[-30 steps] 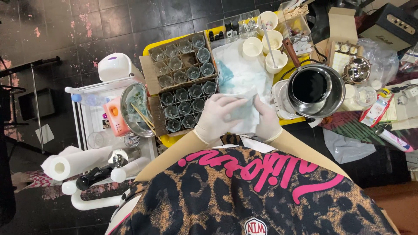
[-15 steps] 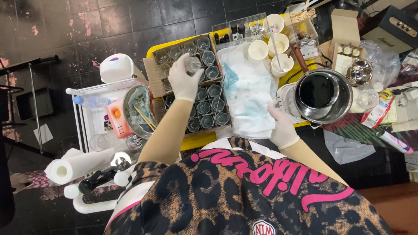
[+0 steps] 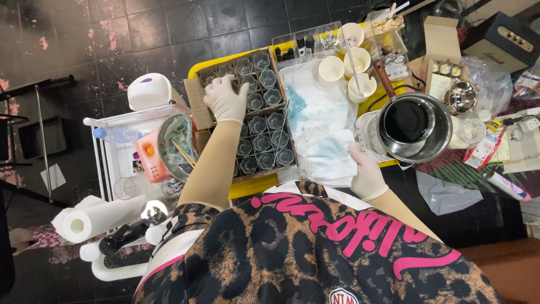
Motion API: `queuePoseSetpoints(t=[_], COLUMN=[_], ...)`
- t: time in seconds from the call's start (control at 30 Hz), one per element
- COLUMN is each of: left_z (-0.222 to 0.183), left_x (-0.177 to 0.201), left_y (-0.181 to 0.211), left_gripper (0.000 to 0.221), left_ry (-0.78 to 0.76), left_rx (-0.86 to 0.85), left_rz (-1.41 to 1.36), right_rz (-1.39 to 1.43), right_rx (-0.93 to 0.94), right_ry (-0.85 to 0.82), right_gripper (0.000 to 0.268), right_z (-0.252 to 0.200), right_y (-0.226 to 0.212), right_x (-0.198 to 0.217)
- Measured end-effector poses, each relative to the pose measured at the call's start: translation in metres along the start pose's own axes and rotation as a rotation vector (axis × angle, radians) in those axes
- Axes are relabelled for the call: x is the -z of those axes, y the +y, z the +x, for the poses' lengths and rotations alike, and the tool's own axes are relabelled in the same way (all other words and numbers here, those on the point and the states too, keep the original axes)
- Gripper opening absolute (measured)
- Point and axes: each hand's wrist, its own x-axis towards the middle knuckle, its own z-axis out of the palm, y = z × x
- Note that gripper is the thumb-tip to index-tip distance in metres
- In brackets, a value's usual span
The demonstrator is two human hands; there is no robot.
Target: Cleaning glass jars using a spray cleaner and a cloth in preparation for candle making.
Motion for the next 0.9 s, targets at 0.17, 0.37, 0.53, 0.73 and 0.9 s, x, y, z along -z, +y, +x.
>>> queuePoseSetpoints(t=[0.17, 0.37, 0.53, 0.73, 0.9], left_z=[0.006, 0.014, 0.018, 0.04, 0.063], left_x=[0.016, 0.033, 0.035, 0.032, -0.005], left_y=[-0.018, 0.001, 0.011, 0.026, 0.003], left_gripper=[0.052, 0.067, 0.071, 0.065, 0.048], left_ry=[-0.102, -0.179, -0.246, -0.462, -0.526], left_rx=[0.104, 0.125, 0.139, 0.184, 0.195], left_rz=[0.208, 0.337, 0.459, 0.631, 0.626], right_rz=[0.599, 0.069, 0.38, 0.395, 0.196], right_rx=[-0.181, 0.097, -0.084, -0.097, -0.002], right_ry=[-0.09, -0.043, -0.128, -0.108, -0.095], right_gripper=[0.039, 0.051, 0.039, 0.044, 0.051], right_z=[0.003, 0.005, 0.007, 0.003, -0.004], right_y=[-0.007, -0.006, -0.007, -0.017, 0.009], right_x=[-0.007, -0.004, -0.004, 0.003, -0.001])
